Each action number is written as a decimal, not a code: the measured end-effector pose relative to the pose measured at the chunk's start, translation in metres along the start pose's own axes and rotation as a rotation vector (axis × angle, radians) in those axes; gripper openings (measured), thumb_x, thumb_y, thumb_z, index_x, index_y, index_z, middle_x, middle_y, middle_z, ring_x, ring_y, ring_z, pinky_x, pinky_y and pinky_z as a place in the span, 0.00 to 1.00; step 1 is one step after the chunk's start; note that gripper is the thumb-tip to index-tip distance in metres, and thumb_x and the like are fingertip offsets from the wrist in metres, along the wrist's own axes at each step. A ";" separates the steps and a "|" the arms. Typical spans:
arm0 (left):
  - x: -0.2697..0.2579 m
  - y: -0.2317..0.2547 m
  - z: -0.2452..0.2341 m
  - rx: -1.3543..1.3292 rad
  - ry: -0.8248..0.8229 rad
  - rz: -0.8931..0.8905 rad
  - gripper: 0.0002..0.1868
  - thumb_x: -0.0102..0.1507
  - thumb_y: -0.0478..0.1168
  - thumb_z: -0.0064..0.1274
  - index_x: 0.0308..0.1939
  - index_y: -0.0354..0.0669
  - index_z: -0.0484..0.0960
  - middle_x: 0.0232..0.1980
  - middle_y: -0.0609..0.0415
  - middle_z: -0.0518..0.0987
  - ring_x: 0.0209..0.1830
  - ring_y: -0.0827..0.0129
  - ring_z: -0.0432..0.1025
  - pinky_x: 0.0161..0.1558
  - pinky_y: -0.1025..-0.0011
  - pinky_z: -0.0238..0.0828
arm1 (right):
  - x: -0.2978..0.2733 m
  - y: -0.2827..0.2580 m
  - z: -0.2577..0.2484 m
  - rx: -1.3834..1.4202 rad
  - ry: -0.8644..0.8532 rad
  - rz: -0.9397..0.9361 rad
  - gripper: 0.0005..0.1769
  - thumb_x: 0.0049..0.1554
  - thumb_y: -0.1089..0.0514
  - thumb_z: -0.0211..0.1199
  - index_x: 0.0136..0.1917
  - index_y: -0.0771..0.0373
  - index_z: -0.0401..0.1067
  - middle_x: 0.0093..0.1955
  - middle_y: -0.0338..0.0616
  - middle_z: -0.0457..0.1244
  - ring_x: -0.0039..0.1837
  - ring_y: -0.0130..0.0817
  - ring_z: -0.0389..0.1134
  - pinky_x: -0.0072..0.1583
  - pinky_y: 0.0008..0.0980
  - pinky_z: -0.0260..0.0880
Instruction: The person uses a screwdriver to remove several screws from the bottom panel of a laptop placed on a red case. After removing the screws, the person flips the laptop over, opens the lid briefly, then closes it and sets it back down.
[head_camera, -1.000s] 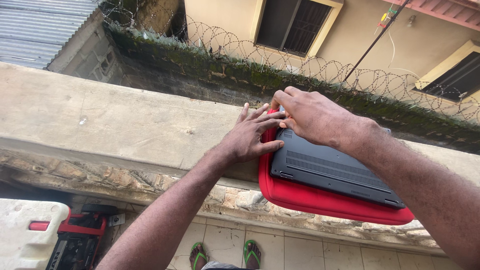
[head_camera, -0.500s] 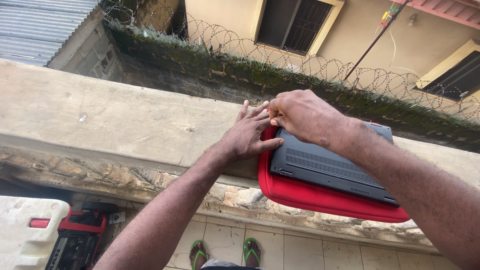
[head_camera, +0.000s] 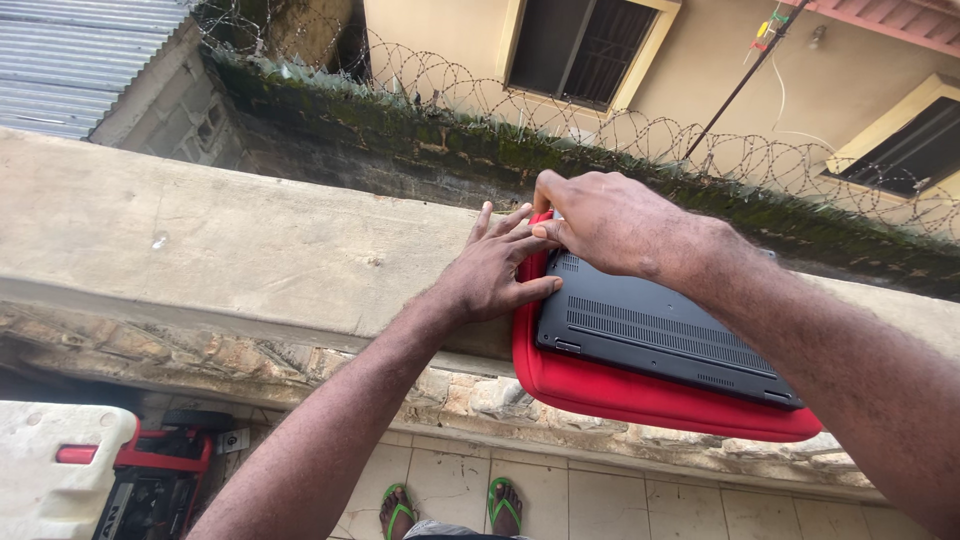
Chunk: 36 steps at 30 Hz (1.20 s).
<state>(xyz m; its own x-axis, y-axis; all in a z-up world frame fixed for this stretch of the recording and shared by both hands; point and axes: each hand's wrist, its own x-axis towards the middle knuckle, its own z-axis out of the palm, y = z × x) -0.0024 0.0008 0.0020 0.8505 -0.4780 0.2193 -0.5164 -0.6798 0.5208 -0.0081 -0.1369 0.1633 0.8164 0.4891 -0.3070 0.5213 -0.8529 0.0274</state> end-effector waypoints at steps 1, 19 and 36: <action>-0.001 0.000 -0.001 -0.009 0.011 0.013 0.37 0.58 0.69 0.41 0.66 0.60 0.67 0.72 0.54 0.61 0.77 0.59 0.38 0.72 0.46 0.13 | 0.000 0.001 0.000 0.015 0.045 -0.063 0.15 0.60 0.50 0.50 0.57 0.58 0.60 0.49 0.48 0.63 0.56 0.42 0.65 0.59 0.44 0.65; -0.001 0.000 -0.001 -0.021 0.036 0.034 0.36 0.59 0.68 0.43 0.66 0.59 0.66 0.74 0.58 0.58 0.77 0.59 0.40 0.72 0.46 0.14 | -0.006 0.000 0.000 0.027 0.028 -0.064 0.15 0.61 0.49 0.50 0.58 0.57 0.57 0.50 0.46 0.63 0.56 0.40 0.66 0.58 0.42 0.68; 0.001 0.002 0.000 -0.032 0.056 0.063 0.38 0.59 0.68 0.43 0.67 0.56 0.66 0.73 0.56 0.60 0.77 0.56 0.42 0.73 0.46 0.14 | -0.009 0.000 -0.007 0.031 -0.024 -0.094 0.17 0.60 0.50 0.48 0.60 0.57 0.61 0.51 0.46 0.66 0.57 0.40 0.67 0.59 0.43 0.69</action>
<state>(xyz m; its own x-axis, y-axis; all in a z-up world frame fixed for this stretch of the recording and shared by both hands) -0.0025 -0.0009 0.0030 0.8213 -0.4866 0.2979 -0.5662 -0.6307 0.5307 -0.0139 -0.1403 0.1731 0.7577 0.5635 -0.3291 0.5874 -0.8087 -0.0323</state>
